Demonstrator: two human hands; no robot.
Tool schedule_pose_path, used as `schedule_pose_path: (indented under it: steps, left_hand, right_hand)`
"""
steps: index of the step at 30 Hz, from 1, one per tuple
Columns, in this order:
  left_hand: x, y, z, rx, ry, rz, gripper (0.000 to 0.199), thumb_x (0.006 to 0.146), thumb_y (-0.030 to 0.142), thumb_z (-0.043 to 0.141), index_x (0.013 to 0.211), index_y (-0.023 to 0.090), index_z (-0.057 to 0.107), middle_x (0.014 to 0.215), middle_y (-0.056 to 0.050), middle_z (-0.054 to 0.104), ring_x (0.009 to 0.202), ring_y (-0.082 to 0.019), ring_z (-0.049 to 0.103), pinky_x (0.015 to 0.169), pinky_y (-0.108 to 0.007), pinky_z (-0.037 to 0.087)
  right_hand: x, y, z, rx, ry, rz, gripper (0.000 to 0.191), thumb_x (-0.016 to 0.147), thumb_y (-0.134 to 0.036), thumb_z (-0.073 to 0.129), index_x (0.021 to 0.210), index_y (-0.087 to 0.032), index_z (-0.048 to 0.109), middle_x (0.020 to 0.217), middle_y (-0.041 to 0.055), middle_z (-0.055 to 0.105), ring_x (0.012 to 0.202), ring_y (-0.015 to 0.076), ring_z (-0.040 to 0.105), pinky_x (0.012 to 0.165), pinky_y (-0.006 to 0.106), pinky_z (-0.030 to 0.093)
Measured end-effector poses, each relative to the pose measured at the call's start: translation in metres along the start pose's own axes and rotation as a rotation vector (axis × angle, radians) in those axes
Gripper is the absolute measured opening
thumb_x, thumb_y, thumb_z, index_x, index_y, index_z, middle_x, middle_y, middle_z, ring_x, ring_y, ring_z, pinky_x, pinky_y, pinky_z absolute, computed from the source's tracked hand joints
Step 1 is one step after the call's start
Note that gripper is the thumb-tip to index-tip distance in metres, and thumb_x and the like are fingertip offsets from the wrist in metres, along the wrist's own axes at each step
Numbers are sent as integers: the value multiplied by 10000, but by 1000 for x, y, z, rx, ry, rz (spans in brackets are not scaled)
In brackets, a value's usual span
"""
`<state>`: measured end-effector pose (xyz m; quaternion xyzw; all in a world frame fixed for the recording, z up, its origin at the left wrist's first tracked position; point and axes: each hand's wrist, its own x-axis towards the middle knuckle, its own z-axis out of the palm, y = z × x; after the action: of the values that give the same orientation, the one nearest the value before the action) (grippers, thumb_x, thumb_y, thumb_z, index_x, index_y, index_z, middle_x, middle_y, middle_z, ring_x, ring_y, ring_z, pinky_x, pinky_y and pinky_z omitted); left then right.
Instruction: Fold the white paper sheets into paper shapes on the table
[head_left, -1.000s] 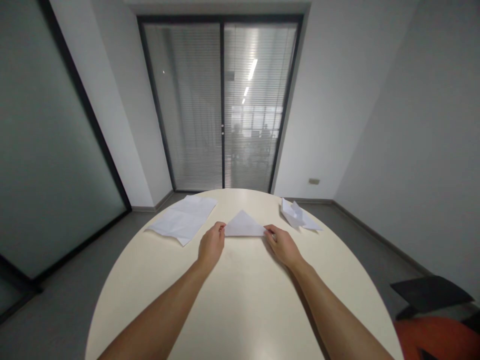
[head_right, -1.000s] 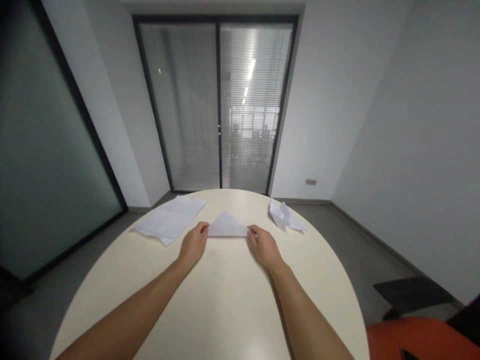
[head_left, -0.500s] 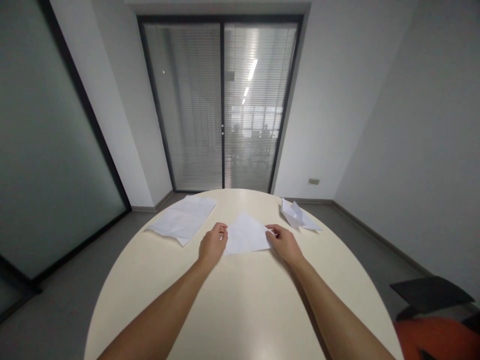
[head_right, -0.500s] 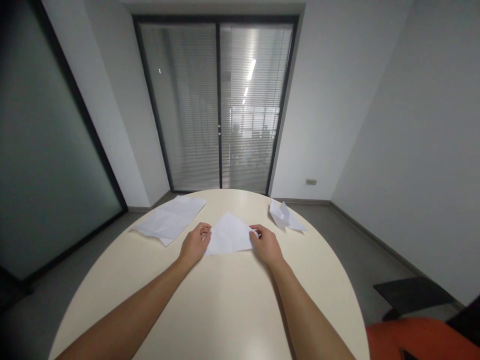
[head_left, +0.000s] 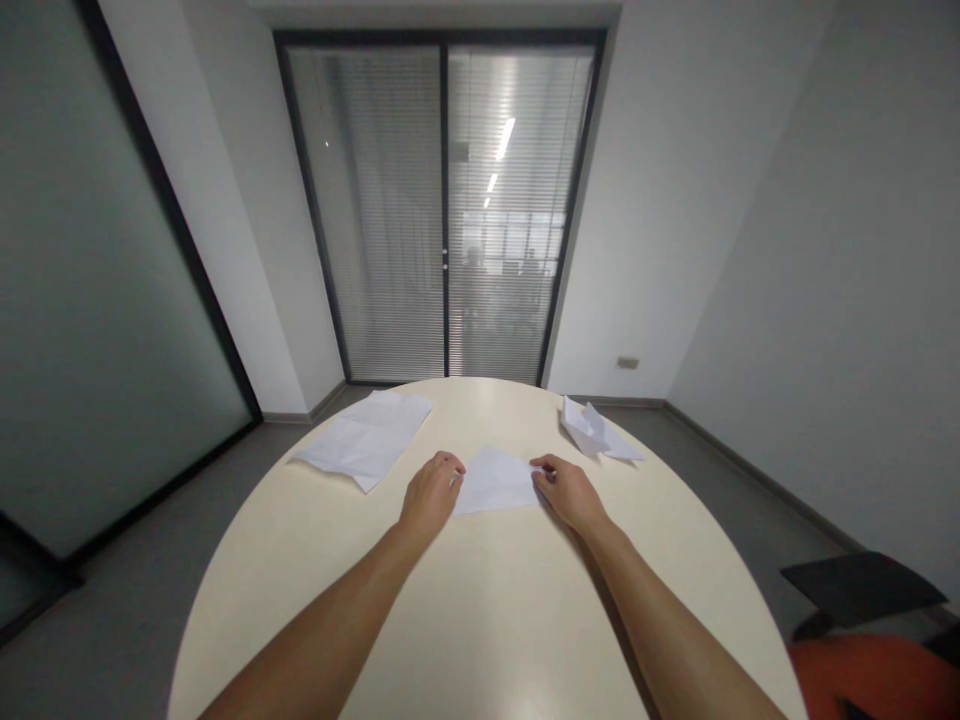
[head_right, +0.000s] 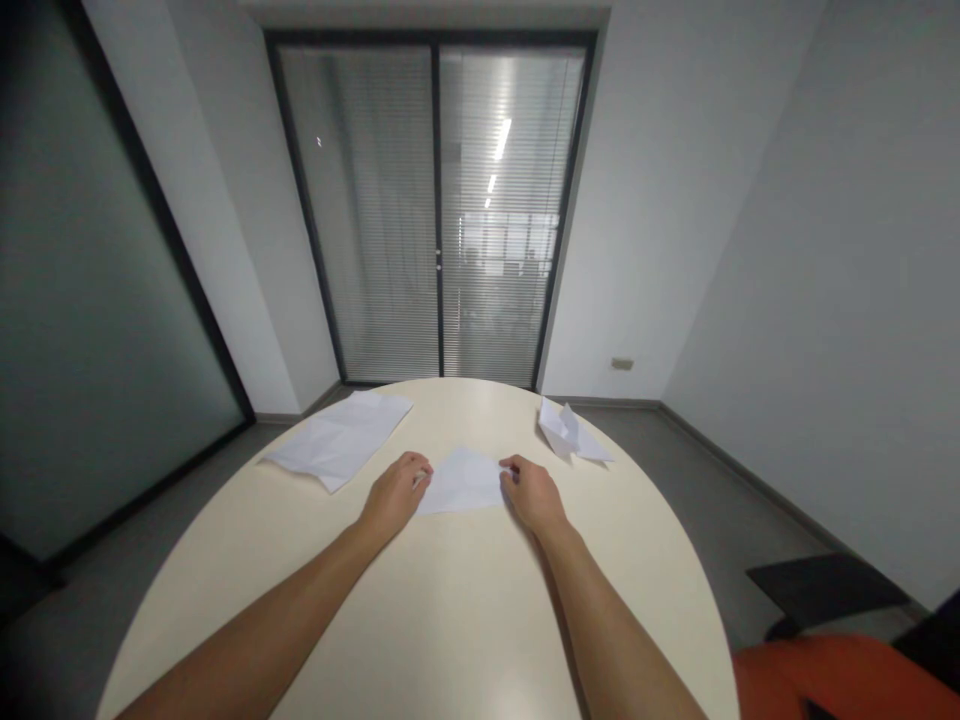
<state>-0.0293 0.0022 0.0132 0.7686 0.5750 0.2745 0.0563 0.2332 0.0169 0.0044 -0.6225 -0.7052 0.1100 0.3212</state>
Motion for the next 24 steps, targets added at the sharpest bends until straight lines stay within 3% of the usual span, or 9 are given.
schedule_pose_path:
  steps: [7,12,16,24]
  left_hand:
    - [-7,17,-6,216,-47,118,268,993,298,434,1062,210,678,991,-87,724,965,-250,645,887,-387,452]
    - [-14,28,-10,229,-97,170,331,954,459,502,1087,198,657,1028,-116,716,1028,-296,607,890,-423,445]
    - [-14,26,-9,206,-111,192,319,914,436,578,1111,194,646,1081,-105,705,1062,-301,579,886,-411,457]
    - [-12,21,-4,230,-120,186,258,961,373,521,1099,200,654,1105,-84,701,1066,-270,576,891,-388,458]
  right_hand:
    - [0,-1,-2,-28,-8,30,279,885,-270,542,1106,-220,703,1038,80,752,943,242,693,839,344,496]
    - [0,1,-2,-55,-11,-10,295,889,-244,541,1146,-225,683,1088,77,730,995,246,674,889,357,487]
    - [-1,2,-1,-120,-14,-83,279,897,-217,537,1106,-185,718,1132,111,699,1056,256,640,959,364,462]
    - [-2,-11,-5,-250,-82,-194,309,945,-252,488,1040,-170,771,1221,107,686,1128,266,584,1041,352,396]
